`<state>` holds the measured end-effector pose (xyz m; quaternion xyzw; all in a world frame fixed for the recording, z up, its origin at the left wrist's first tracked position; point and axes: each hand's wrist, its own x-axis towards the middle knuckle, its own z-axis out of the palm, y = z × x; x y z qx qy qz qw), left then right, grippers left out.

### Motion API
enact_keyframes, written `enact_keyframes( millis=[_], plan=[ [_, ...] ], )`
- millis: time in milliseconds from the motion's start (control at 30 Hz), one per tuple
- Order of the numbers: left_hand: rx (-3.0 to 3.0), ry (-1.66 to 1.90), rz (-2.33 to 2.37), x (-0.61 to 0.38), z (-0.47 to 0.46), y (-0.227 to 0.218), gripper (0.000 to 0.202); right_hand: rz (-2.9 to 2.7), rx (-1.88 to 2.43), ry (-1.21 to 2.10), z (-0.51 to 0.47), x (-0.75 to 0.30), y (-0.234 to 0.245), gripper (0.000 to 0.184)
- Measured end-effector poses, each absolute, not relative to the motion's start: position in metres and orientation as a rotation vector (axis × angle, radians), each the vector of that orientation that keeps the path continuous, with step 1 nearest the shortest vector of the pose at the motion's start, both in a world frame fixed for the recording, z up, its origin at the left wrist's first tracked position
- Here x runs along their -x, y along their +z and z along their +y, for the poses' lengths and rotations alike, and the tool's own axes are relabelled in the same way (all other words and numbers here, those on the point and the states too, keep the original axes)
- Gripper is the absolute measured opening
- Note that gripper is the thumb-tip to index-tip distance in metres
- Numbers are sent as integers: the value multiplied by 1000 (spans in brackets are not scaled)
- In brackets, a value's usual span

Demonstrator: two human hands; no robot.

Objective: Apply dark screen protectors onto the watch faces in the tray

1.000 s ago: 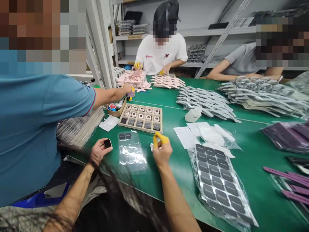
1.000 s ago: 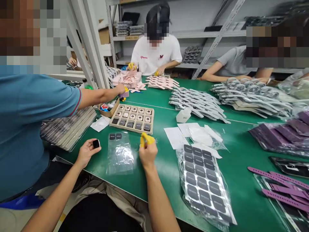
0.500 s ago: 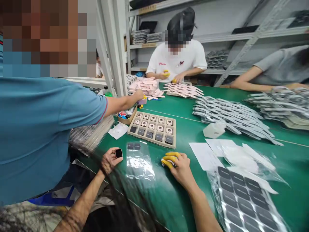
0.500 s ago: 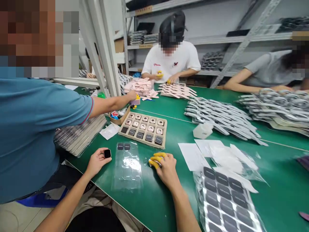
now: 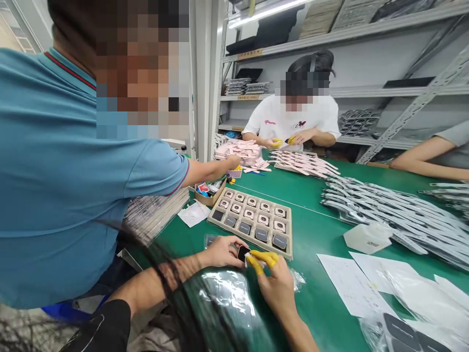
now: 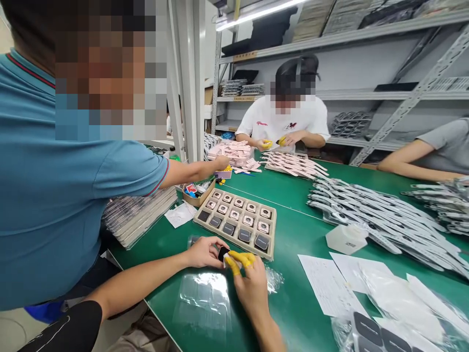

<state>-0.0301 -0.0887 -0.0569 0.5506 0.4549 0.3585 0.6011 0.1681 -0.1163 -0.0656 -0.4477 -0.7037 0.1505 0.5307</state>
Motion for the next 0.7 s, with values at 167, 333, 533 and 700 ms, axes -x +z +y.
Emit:
enact_keyframes(
  millis=[167, 333, 533, 700],
  plan=[
    [-1270, 832, 1018, 35, -87, -73, 64, -1829, 1066, 221, -113, -167, -83, 36],
    [-1313, 821, 1029, 33, -84, -65, 61, -1839, 1085, 173, -107, -170, -95, 38],
    [-1308, 814, 1064, 33, -95, -47, 50, -1943, 1244, 58, -110, -165, -84, 18],
    [-1226, 767, 1035, 35, -85, -59, 57, -1907, 1367, 60, -112, -164, -86, 19]
  ],
)
